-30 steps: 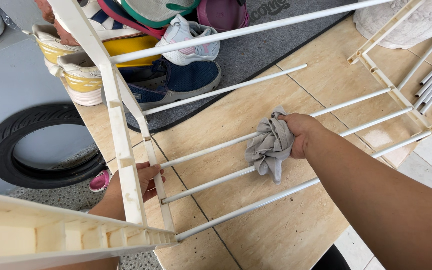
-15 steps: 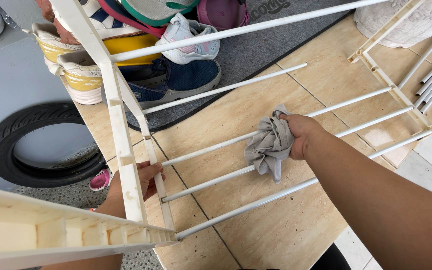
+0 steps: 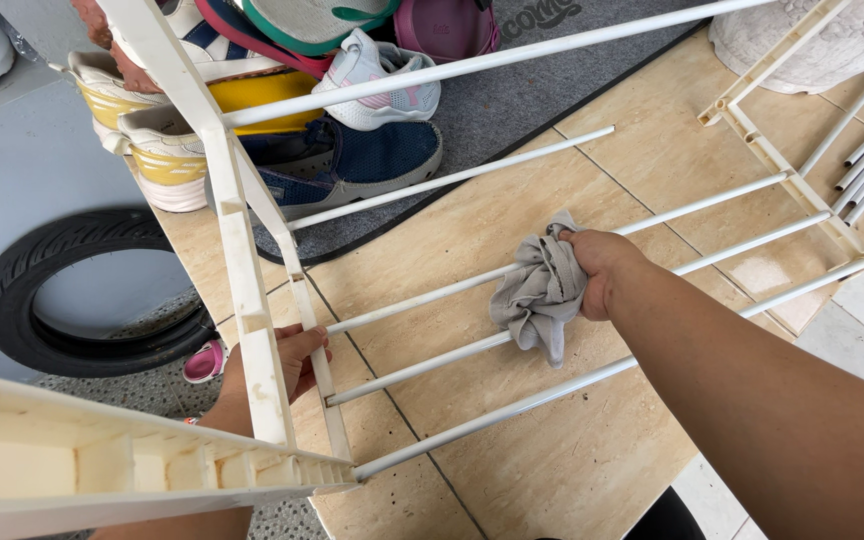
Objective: The person assembles a white plastic shoe rack by inserting white rods into the frame slots. They wipe the rods with a gray cloth before inserting them into the vertical supports. The person continues adding rods to form horizontal shelves within the rack.
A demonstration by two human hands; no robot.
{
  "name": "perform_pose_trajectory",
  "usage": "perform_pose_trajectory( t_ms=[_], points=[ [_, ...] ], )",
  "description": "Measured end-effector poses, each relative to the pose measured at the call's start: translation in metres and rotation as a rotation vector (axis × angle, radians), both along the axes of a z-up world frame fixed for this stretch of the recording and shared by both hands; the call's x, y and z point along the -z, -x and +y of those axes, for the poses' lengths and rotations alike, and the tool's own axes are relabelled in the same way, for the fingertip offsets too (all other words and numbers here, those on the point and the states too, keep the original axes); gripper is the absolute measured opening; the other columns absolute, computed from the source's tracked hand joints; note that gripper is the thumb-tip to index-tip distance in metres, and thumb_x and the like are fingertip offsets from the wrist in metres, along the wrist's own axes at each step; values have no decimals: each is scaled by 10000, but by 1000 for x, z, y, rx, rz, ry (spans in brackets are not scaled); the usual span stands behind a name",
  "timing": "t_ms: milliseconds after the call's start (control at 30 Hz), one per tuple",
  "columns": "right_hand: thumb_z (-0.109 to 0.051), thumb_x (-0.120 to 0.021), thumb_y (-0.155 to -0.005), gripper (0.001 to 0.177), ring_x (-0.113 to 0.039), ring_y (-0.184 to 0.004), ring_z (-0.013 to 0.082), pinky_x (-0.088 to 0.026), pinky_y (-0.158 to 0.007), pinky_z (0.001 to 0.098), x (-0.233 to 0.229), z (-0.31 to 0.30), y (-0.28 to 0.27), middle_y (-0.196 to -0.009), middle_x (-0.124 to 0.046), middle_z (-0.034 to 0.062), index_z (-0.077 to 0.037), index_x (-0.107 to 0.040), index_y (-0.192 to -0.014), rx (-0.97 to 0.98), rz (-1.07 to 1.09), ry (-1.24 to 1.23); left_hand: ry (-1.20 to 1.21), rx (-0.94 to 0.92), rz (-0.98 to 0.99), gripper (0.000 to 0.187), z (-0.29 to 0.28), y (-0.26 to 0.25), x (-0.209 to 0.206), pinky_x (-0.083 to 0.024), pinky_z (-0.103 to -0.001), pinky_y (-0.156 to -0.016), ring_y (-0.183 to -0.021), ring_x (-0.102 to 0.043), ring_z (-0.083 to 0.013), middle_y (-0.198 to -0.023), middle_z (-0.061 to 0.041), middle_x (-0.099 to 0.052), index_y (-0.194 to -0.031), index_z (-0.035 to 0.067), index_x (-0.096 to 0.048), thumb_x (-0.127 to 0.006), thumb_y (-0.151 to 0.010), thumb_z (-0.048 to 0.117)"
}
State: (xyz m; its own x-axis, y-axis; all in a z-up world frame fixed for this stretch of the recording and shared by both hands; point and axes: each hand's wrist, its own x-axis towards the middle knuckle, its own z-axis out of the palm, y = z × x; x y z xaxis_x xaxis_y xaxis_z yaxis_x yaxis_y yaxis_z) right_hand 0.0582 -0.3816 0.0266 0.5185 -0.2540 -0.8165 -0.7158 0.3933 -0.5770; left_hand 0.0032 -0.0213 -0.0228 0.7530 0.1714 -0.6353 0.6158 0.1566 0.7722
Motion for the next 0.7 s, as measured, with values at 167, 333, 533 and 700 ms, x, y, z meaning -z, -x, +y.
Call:
perform_pose_trajectory(
  t_ms=[167, 333, 533, 700],
  points=[
    [-385, -444, -1073, 320, -744, -840, 203, -640, -834, 478, -2, 4, 3, -1042, -741, 40, -164, -665, -1141, 30, -40, 13, -96, -20, 9, 350, -6, 3, -7, -632, -337, -784, -840, -719, -217, -977, -139, -710, -1216, -37, -589, -725, -903, 44],
    [-355, -452, -1072, 315, -739, -929, 241, -627, -887, 516, -13, 2, 24, -1071, -719, 81, -118, -641, -1156, 154, -206, -70, -142, -20, -27, 359, -11, 11, -10, -633, -316, -762, -836, -728, -200, -936, -121, -732, -1206, -18, -620, -735, -893, 116],
    [-310, -470, -1045, 278, -726, -922, 230, -626, -870, 514, -25, -3, 52, -1038, -727, 60, -111, -643, -1132, 225, -379, -178, -11, -31, -61, 344, 5, 30, 14, -607, -369, -754, -838, -706, -222, -930, -100, -728, -1166, 37, -642, -659, -938, 294],
    [-279, -517, -1017, 249, -713, -914, 219, -610, -870, 469, -38, -3, 76, -1029, -728, 56, -100, -645, -1135, 129, -499, -75, 15, 170, -48, 314, 30, 55, 24, -586, -468, -805, -867, -724, -291, -933, -141, -732, -1023, 44, -691, -578, -919, 318]
  ],
)
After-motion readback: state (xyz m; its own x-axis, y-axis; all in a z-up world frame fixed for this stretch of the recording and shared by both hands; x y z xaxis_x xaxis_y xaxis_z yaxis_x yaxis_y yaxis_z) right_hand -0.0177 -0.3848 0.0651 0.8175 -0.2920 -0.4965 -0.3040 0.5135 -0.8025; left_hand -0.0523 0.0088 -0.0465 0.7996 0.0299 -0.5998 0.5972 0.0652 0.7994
